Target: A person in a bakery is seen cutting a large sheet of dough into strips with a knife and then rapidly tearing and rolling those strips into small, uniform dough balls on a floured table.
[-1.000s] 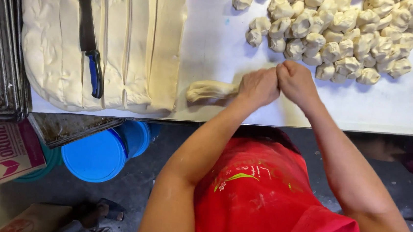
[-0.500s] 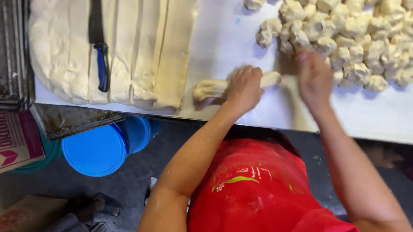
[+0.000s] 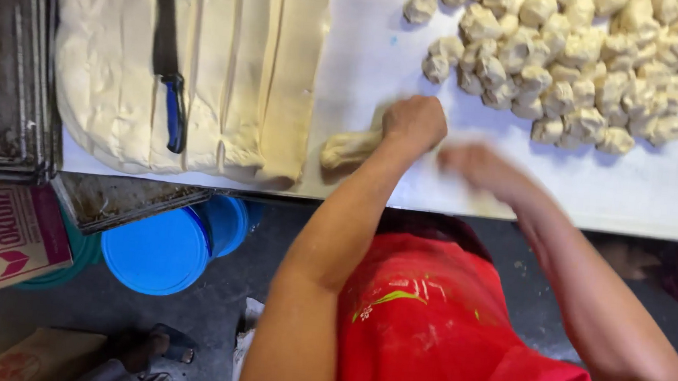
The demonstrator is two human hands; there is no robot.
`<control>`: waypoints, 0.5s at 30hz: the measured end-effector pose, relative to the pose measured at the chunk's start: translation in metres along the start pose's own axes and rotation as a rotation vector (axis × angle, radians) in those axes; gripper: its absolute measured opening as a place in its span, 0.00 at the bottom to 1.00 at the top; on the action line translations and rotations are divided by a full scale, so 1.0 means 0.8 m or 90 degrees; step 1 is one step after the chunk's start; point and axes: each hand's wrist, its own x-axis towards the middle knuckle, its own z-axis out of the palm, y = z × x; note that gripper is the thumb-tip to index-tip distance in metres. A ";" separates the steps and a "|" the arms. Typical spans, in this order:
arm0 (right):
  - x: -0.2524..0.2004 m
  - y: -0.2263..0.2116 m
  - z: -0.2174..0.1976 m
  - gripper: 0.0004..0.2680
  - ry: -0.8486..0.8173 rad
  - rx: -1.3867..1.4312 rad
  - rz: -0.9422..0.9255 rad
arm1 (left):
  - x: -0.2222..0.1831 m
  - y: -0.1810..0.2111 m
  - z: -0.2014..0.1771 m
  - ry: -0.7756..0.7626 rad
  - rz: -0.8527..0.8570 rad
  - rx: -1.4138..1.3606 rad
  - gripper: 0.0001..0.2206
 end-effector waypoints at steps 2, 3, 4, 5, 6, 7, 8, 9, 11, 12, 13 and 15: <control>-0.052 -0.085 0.040 0.12 -0.106 -0.047 -0.104 | 0.007 -0.012 -0.017 0.026 0.007 -0.034 0.13; -0.084 -0.123 0.063 0.06 -0.209 -0.078 -0.205 | 0.003 -0.016 -0.017 0.041 0.015 -0.058 0.15; -0.058 -0.096 0.036 0.06 -0.212 -0.071 -0.196 | -0.047 0.002 -0.036 0.031 0.012 -0.061 0.15; -0.022 -0.075 0.011 0.12 -0.047 -0.082 -0.228 | -0.086 0.015 -0.071 0.018 0.039 -0.153 0.23; 0.014 -0.055 -0.014 0.21 0.120 -0.090 -0.254 | -0.127 0.029 -0.106 0.004 0.065 -0.244 0.36; 0.028 -0.044 -0.026 0.21 0.122 -0.084 -0.256 | -0.111 0.005 -0.082 0.002 0.065 -0.238 0.36; 0.042 -0.034 -0.034 0.15 0.254 -0.126 -0.314 | -0.096 -0.022 -0.058 0.067 0.060 -0.108 0.28; 0.054 -0.024 -0.046 0.10 0.373 -0.178 -0.373 | -0.084 -0.046 -0.029 0.138 0.045 0.009 0.21; 0.074 0.003 0.007 0.10 0.350 -0.141 -0.331 | -0.099 -0.051 -0.022 0.145 0.083 -0.065 0.19; 0.089 0.013 0.031 0.13 0.335 -0.100 -0.285 | -0.100 -0.054 -0.025 0.146 0.131 -0.131 0.17; 0.099 0.026 0.054 0.13 0.330 -0.095 -0.287 | -0.111 -0.057 -0.026 0.146 0.124 -0.128 0.17; 0.119 0.052 0.097 0.13 0.291 0.004 -0.108 | -0.129 -0.063 -0.027 0.227 0.169 -0.236 0.21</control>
